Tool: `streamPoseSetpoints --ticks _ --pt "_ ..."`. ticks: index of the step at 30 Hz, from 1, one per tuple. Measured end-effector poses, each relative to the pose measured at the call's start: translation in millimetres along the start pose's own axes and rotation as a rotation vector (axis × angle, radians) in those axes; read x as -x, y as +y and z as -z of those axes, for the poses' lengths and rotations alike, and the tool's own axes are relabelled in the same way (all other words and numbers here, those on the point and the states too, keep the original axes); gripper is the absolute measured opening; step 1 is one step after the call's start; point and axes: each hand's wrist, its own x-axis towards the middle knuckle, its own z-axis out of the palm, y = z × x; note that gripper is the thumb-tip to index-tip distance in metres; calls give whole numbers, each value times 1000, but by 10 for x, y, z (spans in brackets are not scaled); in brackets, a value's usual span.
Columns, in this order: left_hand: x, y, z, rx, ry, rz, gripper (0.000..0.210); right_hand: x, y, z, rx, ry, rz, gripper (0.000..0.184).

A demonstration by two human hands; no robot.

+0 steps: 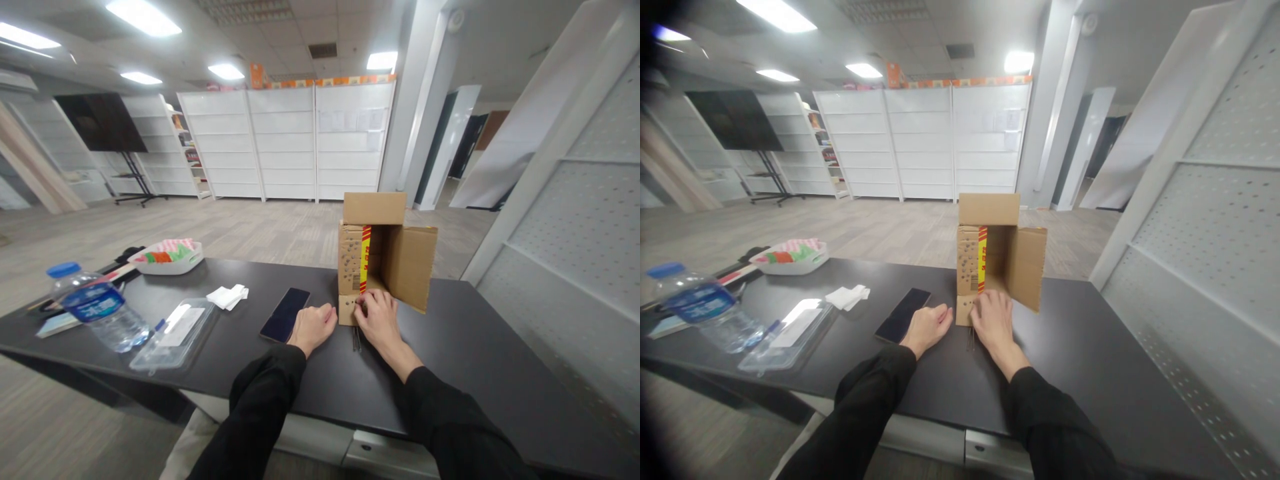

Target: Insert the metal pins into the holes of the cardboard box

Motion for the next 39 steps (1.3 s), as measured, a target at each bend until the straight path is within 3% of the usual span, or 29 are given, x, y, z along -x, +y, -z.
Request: streamPoseSetpoints --ticks 12,22,29,39 --pt "1 -19 -15 24 20 -2 33 -112 -67 51 38 -84 -108 6" --pt "0 -11 6 44 15 -2 32 -171 -198 217 165 -135 -61 15" --pt "0 -14 9 40 -14 15 33 -201 -295 286 237 -151 -10 9" --pt "-7 1 34 52 -25 16 33 -282 -351 362 94 -213 -14 10"
